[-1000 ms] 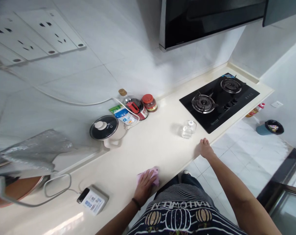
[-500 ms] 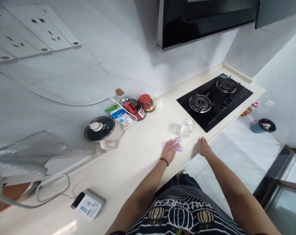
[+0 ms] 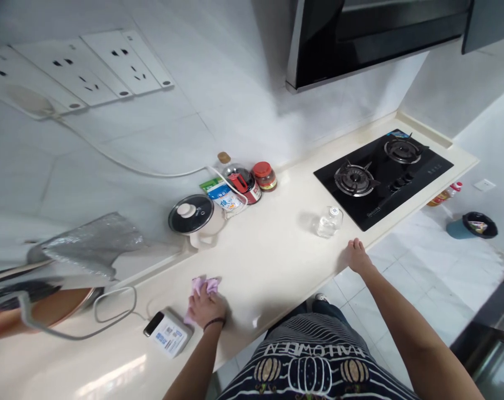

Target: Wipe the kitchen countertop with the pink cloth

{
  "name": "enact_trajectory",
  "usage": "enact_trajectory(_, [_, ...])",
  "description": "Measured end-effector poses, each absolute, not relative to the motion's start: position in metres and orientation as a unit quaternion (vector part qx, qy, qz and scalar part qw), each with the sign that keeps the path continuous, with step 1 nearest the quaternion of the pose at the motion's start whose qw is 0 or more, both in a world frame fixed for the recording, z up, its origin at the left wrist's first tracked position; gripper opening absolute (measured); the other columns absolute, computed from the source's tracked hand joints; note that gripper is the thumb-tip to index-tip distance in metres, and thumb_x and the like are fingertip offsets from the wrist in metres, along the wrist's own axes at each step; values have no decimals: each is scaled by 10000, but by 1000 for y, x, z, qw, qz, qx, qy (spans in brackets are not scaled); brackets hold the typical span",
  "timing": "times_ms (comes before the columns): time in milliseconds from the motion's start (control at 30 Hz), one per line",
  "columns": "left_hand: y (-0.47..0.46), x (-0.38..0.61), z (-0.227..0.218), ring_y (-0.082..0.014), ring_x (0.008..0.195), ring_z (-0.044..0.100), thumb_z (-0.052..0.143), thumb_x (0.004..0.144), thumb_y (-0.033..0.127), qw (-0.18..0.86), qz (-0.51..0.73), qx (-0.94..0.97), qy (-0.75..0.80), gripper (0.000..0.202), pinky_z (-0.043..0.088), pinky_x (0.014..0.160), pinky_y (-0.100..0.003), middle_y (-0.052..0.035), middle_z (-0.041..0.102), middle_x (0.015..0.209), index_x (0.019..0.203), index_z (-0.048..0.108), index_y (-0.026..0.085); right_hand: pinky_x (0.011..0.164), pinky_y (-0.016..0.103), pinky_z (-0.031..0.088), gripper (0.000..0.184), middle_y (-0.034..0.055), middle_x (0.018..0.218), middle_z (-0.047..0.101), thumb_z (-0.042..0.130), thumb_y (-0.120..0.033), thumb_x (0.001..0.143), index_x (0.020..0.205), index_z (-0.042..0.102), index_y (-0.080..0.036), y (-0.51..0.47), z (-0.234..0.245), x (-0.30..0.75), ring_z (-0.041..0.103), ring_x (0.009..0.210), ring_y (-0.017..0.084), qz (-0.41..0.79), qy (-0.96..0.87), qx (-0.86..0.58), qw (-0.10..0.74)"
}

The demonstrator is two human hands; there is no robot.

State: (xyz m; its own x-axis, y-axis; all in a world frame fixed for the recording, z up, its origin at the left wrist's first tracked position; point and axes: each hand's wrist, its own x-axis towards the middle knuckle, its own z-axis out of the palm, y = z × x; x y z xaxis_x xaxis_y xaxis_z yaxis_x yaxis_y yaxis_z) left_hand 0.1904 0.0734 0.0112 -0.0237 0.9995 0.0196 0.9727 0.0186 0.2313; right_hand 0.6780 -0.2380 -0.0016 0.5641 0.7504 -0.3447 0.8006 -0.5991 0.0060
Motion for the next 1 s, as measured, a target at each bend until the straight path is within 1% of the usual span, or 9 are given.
enact_trajectory(133, [23, 248, 10, -368, 1562, 362, 364, 1000, 247, 110, 65, 723, 679, 549, 359, 1209, -597, -188, 483, 1640, 1511, 555, 185, 1234, 607, 309, 857, 339, 1574, 473, 542, -137, 744, 1570, 389, 36, -237, -5, 677, 379, 1514, 441, -163, 421, 887, 93])
enact_trajectory(233, [-21, 316, 7, -353, 1602, 303, 384, 997, 217, 199, 32, 832, 516, 539, 288, 1269, -625, -118, 461, 1680, 1497, 584, 247, 1221, 615, 329, 829, 348, 1561, 481, 537, -143, 749, 1544, 406, 53, -236, -2, 674, 394, 1499, 449, -158, 415, 893, 74])
enact_trajectory(333, [-57, 375, 7, -300, 1643, 219, 451, 986, 220, 270, -16, 912, 308, 557, 202, 1335, -596, -32, 393, 1731, 1522, 562, 324, 1221, 627, 334, 868, 299, 1568, 498, 561, -180, 736, 1571, 400, -10, -235, 4, 673, 392, 1495, 467, -159, 419, 892, 60])
enact_trajectory(433, [-71, 406, 9, -257, 1652, 200, 495, 979, 222, 292, -36, 943, 156, 571, 182, 1357, -564, -15, 377, 1740, 1539, 541, 330, 1236, 638, 317, 938, 242, 1612, 471, 590, -220, 701, 1604, 382, -74, -237, 6, 674, 349, 1514, 496, -172, 436, 883, 38])
enact_trajectory(500, [-66, 408, 10, -247, 1648, 216, 500, 983, 228, 293, -36, 947, 126, 561, 187, 1360, -552, -19, 384, 1736, 1536, 543, 313, 1237, 644, 319, 955, 242, 1621, 458, 590, -232, 685, 1603, 383, -70, -239, 4, 677, 341, 1518, 504, -170, 444, 879, 23])
enact_trajectory(600, [-38, 388, 9, -255, 1645, 228, 492, 984, 223, 285, -28, 939, 190, 567, 185, 1358, -551, -15, 379, 1739, 1542, 541, 312, 1216, 638, 357, 904, 282, 1538, 530, 574, -221, 681, 1554, 440, -29, -244, -6, 682, 401, 1486, 487, -141, 454, 879, 21])
enact_trajectory(700, [6, 349, 10, -284, 1640, 238, 454, 993, 219, 251, -12, 910, 330, 569, 192, 1347, -563, -33, 378, 1739, 1548, 545, 304, 1192, 615, 405, 824, 311, 1444, 595, 554, -190, 688, 1485, 501, 16, -248, -17, 686, 459, 1457, 458, -110, 456, 883, 31])
enact_trajectory(800, [59, 301, 13, -306, 1624, 269, 395, 1009, 225, 204, 12, 863, 462, 557, 224, 1326, -556, -71, 404, 1722, 1540, 559, 261, 1187, 595, 426, 773, 329, 1426, 604, 526, -157, 699, 1440, 531, 61, -251, -24, 688, 459, 1466, 441, -91, 461, 882, 41])
enact_trajectory(1000, [159, 215, 25, -339, 1614, 272, 361, 1041, 324, 137, 26, 726, 673, 580, 265, 1282, -574, -165, 359, 1729, 1600, 459, 201, 1178, 643, 417, 851, 321, 1408, 618, 534, -162, 657, 1478, 509, 58, -254, -28, 689, 464, 1441, 448, -73, 477, 875, 36])
